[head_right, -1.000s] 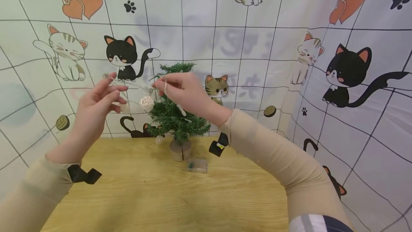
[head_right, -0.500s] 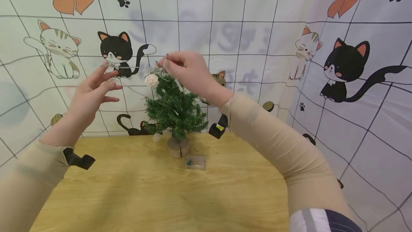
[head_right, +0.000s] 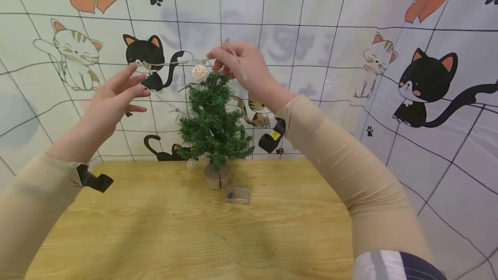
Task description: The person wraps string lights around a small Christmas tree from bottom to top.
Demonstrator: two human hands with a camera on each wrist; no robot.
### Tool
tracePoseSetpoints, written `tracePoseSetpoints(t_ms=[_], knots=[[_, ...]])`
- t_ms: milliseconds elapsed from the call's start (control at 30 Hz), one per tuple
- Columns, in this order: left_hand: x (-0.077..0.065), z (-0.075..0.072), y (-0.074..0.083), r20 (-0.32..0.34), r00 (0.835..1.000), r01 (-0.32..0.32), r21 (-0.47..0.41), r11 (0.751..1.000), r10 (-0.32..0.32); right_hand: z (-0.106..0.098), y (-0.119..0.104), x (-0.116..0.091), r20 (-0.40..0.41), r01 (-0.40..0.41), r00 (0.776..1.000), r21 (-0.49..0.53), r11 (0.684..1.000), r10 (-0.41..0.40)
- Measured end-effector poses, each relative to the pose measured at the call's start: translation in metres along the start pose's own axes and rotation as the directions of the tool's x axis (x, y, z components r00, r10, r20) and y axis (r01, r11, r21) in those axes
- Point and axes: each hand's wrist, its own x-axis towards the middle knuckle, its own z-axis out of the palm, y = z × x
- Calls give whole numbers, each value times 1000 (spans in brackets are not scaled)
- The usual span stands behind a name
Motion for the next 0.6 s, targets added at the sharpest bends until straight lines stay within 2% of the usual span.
tracePoseSetpoints(t_ms=[67,200,400,600], knots=[[5,1,-2,13,1000,12,6,1000,-12,-2,2,4,0,-50,999,101,994,51],[15,4,-11,22,999,32,20,999,-33,-3,9,14,12,-113,993,307,945,115],[31,13,-27,20,999,49,7,999,-49,2,25,29,27,-146,989,423,894,148],[43,20,-44,-10,997,77,-48,996,-78,7,43,43,30,-211,973,533,819,230]])
